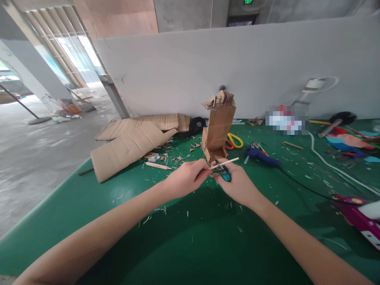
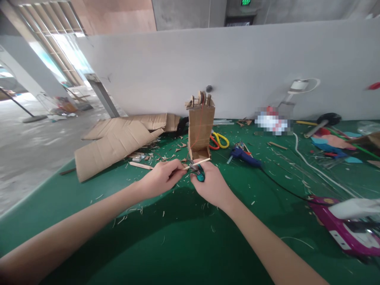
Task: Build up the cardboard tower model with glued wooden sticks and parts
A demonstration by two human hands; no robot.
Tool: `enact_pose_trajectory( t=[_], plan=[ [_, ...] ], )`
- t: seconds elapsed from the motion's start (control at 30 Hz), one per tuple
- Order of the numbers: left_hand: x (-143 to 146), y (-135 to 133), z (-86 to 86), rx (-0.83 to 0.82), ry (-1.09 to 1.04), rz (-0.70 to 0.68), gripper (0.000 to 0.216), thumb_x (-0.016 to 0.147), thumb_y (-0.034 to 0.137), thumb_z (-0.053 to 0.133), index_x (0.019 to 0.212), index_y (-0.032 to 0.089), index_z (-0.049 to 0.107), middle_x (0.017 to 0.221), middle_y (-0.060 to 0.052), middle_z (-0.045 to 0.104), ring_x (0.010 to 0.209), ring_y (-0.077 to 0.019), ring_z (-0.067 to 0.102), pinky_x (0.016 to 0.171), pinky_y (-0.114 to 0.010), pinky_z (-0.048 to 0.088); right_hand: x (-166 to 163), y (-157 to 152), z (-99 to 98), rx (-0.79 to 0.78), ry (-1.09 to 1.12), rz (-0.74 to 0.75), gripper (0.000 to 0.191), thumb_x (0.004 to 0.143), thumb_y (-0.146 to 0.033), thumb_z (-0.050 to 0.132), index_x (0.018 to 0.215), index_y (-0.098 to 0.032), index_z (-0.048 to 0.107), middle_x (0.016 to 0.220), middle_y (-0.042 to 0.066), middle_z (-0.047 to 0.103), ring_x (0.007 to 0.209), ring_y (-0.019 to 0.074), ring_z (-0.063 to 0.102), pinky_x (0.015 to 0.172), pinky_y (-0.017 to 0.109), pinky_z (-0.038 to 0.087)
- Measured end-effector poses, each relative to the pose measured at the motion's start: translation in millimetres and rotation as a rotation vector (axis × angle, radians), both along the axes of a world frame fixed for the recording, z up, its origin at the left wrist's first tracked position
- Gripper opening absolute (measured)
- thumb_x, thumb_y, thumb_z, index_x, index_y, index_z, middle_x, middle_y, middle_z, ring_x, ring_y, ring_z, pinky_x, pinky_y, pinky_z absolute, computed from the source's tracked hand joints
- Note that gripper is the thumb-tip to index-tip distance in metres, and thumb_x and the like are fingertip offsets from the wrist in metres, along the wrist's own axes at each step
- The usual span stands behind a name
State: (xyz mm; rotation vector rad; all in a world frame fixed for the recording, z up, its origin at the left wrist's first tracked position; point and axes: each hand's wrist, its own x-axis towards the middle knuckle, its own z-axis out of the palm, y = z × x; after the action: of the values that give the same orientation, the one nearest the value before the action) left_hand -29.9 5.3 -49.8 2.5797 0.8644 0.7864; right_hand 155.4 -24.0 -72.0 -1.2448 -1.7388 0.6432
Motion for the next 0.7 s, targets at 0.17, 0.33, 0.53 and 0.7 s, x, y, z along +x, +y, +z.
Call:
enact_pose_trajectory(
  t=[0.17, 0.33, 0.53, 0.7],
  plan=[
    [1.4, -1.2, -1.2, -0.008, -0.030, -0.001, 0.016, 0.092, 0.026, 0.041, 0.080, 0.017, 0.049, 0.070, 0.000, 0.058, 0.059, -0.0091, 0.049, 0.054, -0.022, 0.035, 0.2, 0.5, -0.7, 0.029, -0.058, 0.017, 0.023, 0.076, -0.019, 0.056, 0.097, -0.026, 0.061, 0.097, 0.004, 0.066, 0.089, 0.0234, 0.059, 0.081, 0.039, 0.043],
    [2.2, -2.4, -1.6, -0.004, -0.051, 0.012, 0.015, 0.091, 0.025, 0.043, 0.079, 0.017, 0.048, 0.068, 0.001, 0.057, 0.057, -0.0082, 0.048, 0.052, -0.021, 0.034, 1.3, 0.4, 1.2, 0.045, -0.132, 0.016, 0.022, 0.077, -0.023, 0.056, 0.098, -0.024, 0.060, 0.099, 0.004, 0.066, 0.089, 0.0225, 0.060, 0.080, 0.037, 0.044],
    [5.2, -5.9, -3.2, 0.006, -0.078, 0.042, 0.012, 0.090, 0.020, 0.043, 0.079, 0.017, 0.048, 0.066, 0.002, 0.055, 0.057, -0.0080, 0.049, 0.053, -0.020, 0.036, 0.7, -1.2, 6.5, 0.039, -0.165, 0.045, 0.014, 0.079, -0.023, 0.054, 0.092, -0.022, 0.060, 0.088, 0.002, 0.066, 0.078, 0.0177, 0.059, 0.072, 0.031, 0.044],
    [8.6, -7.9, -5.4, 0.002, -0.076, 0.041, 0.013, 0.091, 0.020, 0.041, 0.079, 0.017, 0.048, 0.067, 0.001, 0.056, 0.057, -0.0082, 0.050, 0.053, -0.021, 0.036, 0.8, 1.2, 6.1, 0.084, -0.178, 0.035, 0.007, 0.077, -0.024, 0.056, 0.080, -0.020, 0.059, 0.077, 0.002, 0.064, 0.070, 0.0164, 0.056, 0.066, 0.029, 0.042]
  ],
)
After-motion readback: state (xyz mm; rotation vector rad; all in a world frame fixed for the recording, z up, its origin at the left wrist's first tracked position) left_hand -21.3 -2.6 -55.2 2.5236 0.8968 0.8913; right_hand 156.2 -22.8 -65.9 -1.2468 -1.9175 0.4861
